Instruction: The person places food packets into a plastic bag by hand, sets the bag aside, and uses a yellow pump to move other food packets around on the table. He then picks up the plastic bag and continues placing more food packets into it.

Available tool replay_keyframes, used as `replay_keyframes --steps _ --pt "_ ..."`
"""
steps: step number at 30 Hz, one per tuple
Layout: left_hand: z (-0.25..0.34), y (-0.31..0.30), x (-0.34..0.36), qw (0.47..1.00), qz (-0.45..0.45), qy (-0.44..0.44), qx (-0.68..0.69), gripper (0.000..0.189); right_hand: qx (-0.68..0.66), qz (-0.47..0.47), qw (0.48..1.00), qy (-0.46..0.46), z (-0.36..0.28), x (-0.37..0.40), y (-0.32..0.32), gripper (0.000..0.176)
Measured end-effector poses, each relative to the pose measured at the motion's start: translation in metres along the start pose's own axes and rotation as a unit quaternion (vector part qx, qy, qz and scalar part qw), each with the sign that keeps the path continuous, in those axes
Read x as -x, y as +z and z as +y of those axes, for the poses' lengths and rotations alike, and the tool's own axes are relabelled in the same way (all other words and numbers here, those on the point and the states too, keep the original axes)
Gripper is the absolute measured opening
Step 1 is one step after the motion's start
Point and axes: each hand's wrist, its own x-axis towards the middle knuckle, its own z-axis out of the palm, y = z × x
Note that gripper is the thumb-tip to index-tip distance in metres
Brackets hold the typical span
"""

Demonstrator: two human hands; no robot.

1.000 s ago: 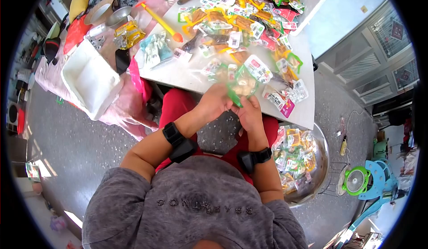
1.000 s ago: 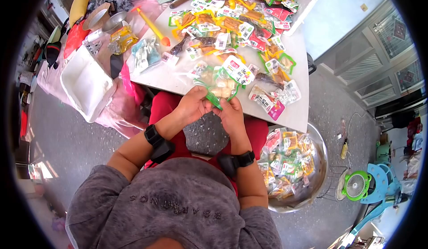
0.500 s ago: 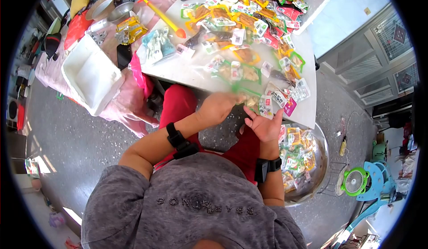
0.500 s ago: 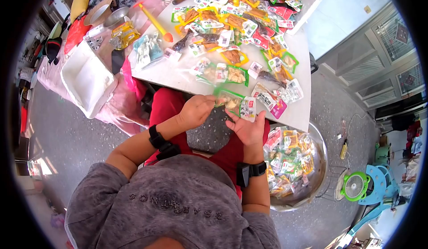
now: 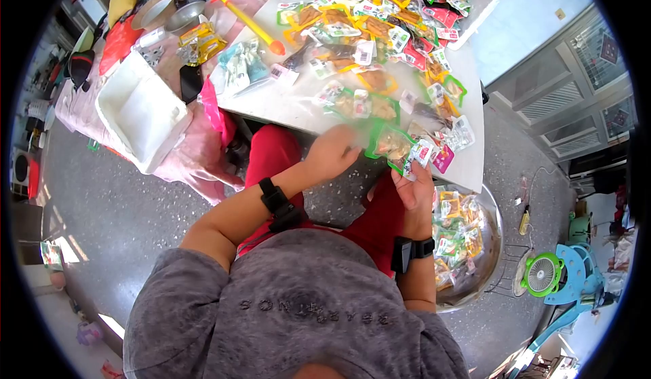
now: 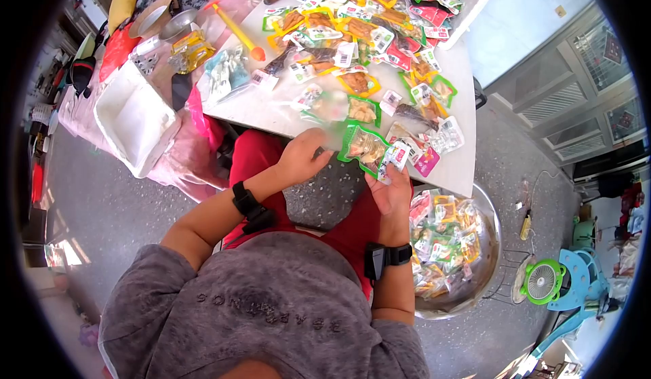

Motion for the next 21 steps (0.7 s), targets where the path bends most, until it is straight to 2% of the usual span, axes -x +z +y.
replay_keyframes --steps 2,5,8,14,17,20,21 --pt "-0.002 0.006 -0.012 0.999 -0.006 -0.004 -0.049 0.032 0.005 0.029 0.999 -0.019 0.002 -0.003 -0.012 0.033" --pt "-0.011 0.019 -0.019 0.986 -0.092 -0.042 -0.134 0.029 -0.001 0.056 0.998 -0.026 0.005 -0.002 -0.014 0.033" --pt "-0.01 0.02 -0.031 0.952 -0.22 -0.138 -0.163 0.025 0.009 0.063 0.998 -0.012 0.01 -0.004 -0.021 0.033" --pt "-0.002 0.004 -0.028 0.965 -0.179 -0.181 -0.063 0.02 0.034 0.064 0.996 0.055 0.014 -0.003 -0.016 0.032" --pt "-0.014 0.012 -0.019 0.982 -0.106 -0.149 -0.041 0.019 0.012 0.051 0.995 0.081 0.015 -0.006 -0.02 0.033" --pt "-0.001 0.008 -0.022 0.975 -0.153 -0.145 -0.072 0.018 -0.007 0.05 0.993 0.107 0.015 -0.007 -0.023 0.034" --pt "0.0 0.008 -0.022 0.979 -0.147 -0.117 -0.081 0.018 -0.01 0.053 0.992 0.117 0.016 -0.009 -0.024 0.034"
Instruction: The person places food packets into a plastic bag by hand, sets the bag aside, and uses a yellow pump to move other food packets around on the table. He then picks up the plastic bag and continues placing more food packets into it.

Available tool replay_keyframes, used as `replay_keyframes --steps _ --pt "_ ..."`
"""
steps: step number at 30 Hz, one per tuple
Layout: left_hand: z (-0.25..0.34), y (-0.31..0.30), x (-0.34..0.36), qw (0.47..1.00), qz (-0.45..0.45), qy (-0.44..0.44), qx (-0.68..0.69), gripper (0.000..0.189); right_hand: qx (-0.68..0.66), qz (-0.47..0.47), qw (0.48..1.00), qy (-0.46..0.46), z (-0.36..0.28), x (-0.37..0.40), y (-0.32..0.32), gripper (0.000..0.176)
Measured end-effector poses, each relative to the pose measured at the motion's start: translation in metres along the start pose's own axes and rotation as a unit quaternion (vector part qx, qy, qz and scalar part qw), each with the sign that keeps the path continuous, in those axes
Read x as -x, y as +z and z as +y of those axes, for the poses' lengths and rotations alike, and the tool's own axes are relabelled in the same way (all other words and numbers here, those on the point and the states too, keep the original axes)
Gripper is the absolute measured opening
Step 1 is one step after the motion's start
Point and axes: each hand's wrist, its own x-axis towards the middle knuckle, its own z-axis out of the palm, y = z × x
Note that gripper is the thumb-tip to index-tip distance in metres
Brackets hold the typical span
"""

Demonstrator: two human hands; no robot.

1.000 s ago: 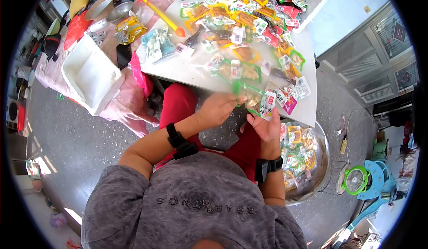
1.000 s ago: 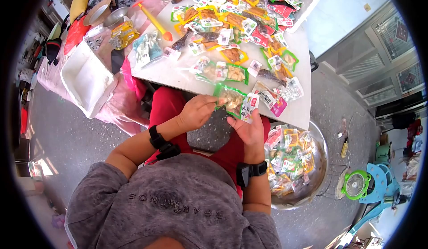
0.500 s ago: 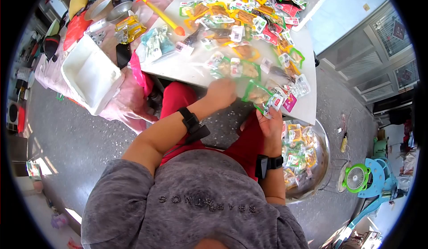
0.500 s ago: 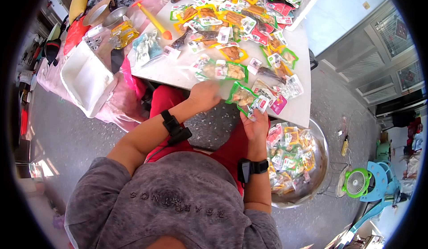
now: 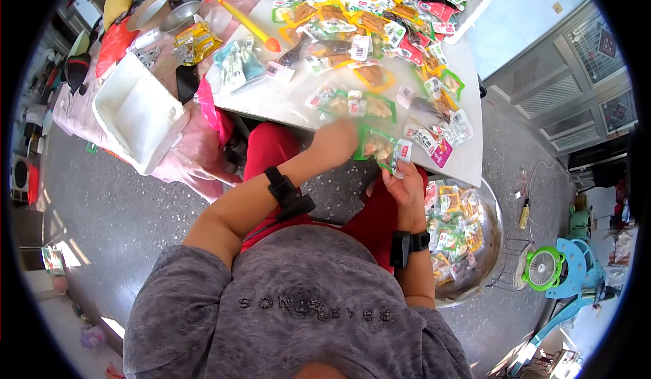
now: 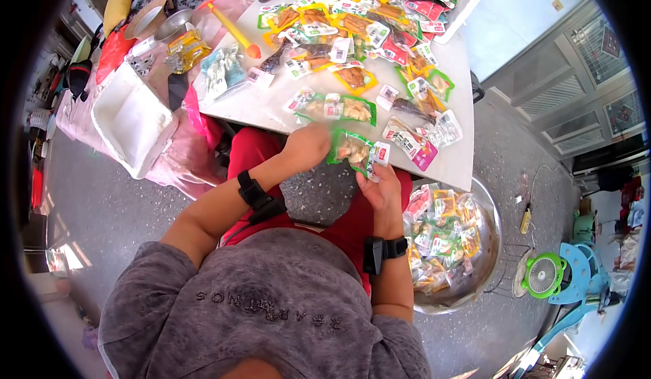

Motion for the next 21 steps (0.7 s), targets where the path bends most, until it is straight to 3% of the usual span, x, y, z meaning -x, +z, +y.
replay_keyframes --steps 2,5,8,11,17,21 --pt "0.001 -0.001 0.001 0.998 0.021 0.052 -0.023 0.018 0.008 -0.001 1.0 0.01 0.0 -0.004 -0.005 0.035" --pt "0.005 -0.008 -0.002 0.999 0.006 0.003 -0.043 0.017 0.026 0.006 0.999 0.025 0.0 -0.003 -0.001 0.036" --pt "0.008 -0.012 0.001 0.995 0.066 0.042 -0.063 0.016 0.038 0.016 0.999 0.031 -0.001 -0.002 0.003 0.036" --pt "0.015 -0.014 0.005 0.995 0.026 0.03 -0.092 0.015 0.012 0.014 1.0 0.023 0.0 -0.007 0.001 0.035" --pt "0.012 -0.011 0.014 0.984 0.114 0.123 -0.051 0.021 -0.013 0.024 1.0 -0.005 0.014 -0.023 0.026 0.03" --pt "0.011 -0.017 0.014 0.99 0.099 0.06 -0.081 0.023 -0.012 0.03 0.998 -0.051 0.026 -0.035 0.05 0.028"
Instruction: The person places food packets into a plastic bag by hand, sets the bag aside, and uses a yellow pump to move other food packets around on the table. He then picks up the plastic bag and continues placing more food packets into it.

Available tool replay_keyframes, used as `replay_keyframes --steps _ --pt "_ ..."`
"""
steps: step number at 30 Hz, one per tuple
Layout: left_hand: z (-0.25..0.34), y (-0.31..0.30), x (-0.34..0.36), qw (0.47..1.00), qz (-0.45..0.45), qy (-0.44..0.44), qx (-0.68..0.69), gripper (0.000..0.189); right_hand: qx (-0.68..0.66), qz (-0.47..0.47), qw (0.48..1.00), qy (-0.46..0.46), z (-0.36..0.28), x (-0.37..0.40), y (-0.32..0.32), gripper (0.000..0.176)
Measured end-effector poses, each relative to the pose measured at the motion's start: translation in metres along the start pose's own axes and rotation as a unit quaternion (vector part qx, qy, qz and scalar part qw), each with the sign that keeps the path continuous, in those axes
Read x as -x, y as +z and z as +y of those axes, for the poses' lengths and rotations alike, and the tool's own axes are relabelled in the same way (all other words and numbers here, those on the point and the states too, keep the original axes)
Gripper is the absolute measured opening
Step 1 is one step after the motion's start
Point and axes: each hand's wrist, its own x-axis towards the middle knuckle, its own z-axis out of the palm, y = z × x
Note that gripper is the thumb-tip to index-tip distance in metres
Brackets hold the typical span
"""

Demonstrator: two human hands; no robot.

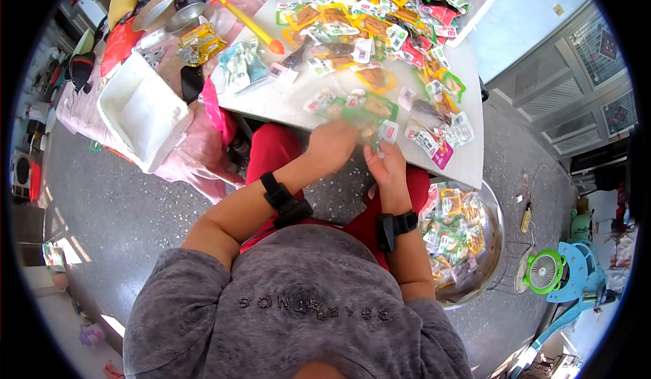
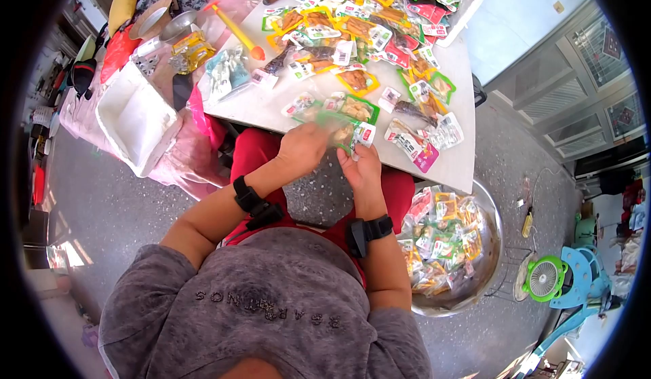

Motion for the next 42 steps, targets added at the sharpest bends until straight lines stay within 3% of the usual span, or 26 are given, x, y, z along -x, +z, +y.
replay_keyframes --steps 5,8,11,14,17,22,29,31,34,37,40,42 --pt "-0.002 -0.005 0.005 0.999 -0.022 -0.048 0.016 0.021 -0.026 0.038 0.999 -0.021 0.003 -0.002 0.02 0.03" --pt "-0.003 -0.004 0.005 0.997 0.056 0.01 0.045 0.009 0.065 -0.068 0.995 -0.014 0.016 0.006 0.029 0.027" --pt "-0.011 0.012 0.008 0.997 0.07 0.019 0.041 0.006 0.258 -0.06 0.964 -0.002 0.016 0.014 0.043 0.018" --pt "-0.009 0.014 0.015 0.995 0.078 0.013 0.055 0.005 0.359 -0.033 0.931 0.064 -0.004 0.004 0.026 0.018" --pt "-0.01 0.016 0.024 0.994 0.073 0.034 0.076 0.005 0.425 -0.071 0.902 0.014 -0.009 -0.001 0.016 0.022" --pt "-0.01 0.018 0.027 0.994 0.057 0.016 0.092 0.004 0.392 -0.085 0.916 -0.015 0.015 -0.006 0.036 0.011" --pt "-0.016 0.003 0.032 0.992 0.08 0.032 0.093 0.006 0.461 -0.141 0.872 0.079 0.016 -0.018 0.056 0.015" --pt "-0.015 -0.001 0.031 0.988 0.126 0.041 0.074 0.008 0.455 -0.151 0.873 0.089 0.012 -0.015 0.056 0.014" --pt "-0.021 -0.003 0.028 0.987 0.134 0.082 0.035 0.012 0.501 -0.185 0.844 0.058 -0.007 -0.017 0.041 0.016" --pt "-0.029 -0.001 0.026 0.99 0.096 0.101 -0.01 0.014 0.556 -0.109 0.823 -0.045 -0.031 -0.024 0.029 0.02" --pt "-0.034 0.008 0.029 0.995 0.055 0.079 -0.03 0.02 0.698 -0.021 0.644 -0.312 -0.044 -0.043 0.021 0.026" --pt "-0.031 0.008 0.03 0.997 0.048 0.056 -0.027 0.024 0.738 -0.043 0.542 -0.401 -0.042 -0.062 0.018 0.032"
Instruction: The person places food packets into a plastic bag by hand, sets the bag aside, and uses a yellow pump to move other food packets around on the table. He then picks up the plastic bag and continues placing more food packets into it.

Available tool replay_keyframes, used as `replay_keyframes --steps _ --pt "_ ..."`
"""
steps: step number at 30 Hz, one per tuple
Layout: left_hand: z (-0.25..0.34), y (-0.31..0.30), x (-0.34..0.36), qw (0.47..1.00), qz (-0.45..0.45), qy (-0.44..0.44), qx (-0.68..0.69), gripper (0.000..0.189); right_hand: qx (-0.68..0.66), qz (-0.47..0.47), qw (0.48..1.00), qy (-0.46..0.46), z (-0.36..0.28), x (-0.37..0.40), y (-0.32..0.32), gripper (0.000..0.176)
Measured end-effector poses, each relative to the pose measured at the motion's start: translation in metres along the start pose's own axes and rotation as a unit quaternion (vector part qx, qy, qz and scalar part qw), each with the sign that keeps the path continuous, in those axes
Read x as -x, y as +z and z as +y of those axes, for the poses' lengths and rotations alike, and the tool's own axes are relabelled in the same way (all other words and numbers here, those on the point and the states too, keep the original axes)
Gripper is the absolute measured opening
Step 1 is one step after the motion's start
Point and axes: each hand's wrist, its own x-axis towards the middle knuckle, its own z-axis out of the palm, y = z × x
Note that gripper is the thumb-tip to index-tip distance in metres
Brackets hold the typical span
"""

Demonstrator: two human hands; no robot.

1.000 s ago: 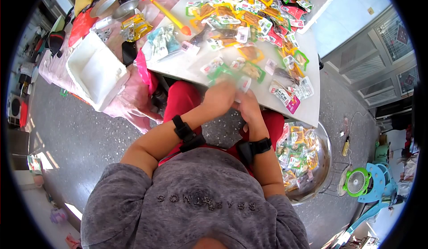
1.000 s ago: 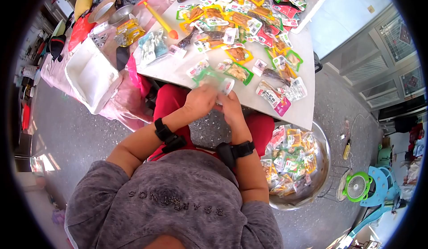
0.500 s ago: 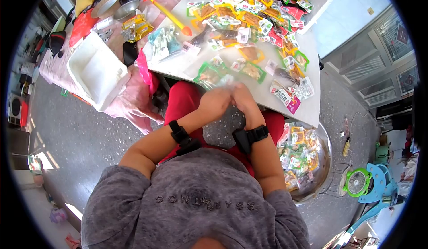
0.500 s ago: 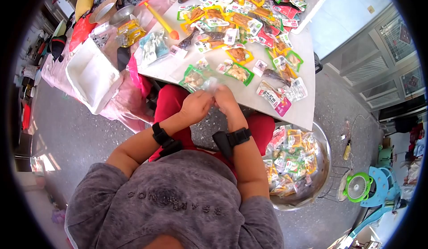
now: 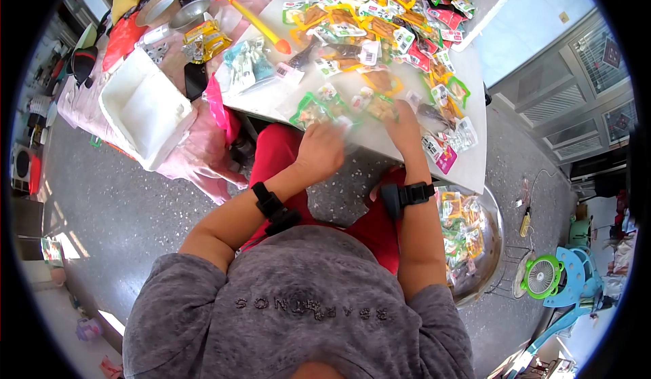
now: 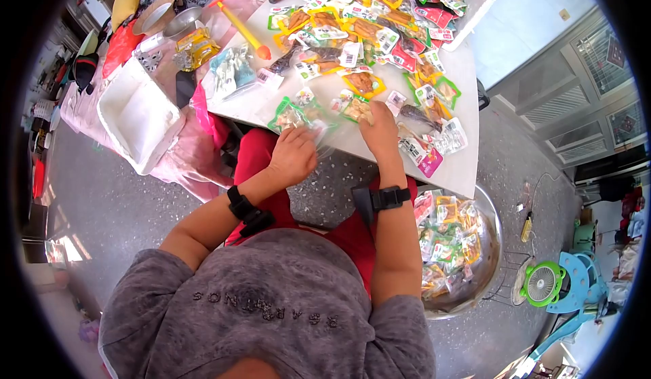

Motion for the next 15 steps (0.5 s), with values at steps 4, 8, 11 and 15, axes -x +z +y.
replay_keyframes --steps 4,8,11,15 --pt "0.012 -0.005 -0.008 0.999 0.007 -0.032 -0.002 0.033 0.117 -0.101 0.988 0.009 0.007 -0.005 0.014 0.042" --pt "0.013 -0.001 -0.011 0.999 0.006 -0.04 -0.02 0.031 0.144 -0.133 0.981 -0.007 0.002 -0.004 0.015 0.041" --pt "0.011 0.001 -0.011 0.999 0.003 -0.027 -0.042 0.027 0.152 -0.11 0.982 -0.036 0.005 -0.003 0.012 0.033" --pt "0.01 0.002 -0.009 0.999 0.014 -0.042 -0.018 0.023 0.083 -0.043 0.996 0.003 0.003 -0.007 0.006 0.024"
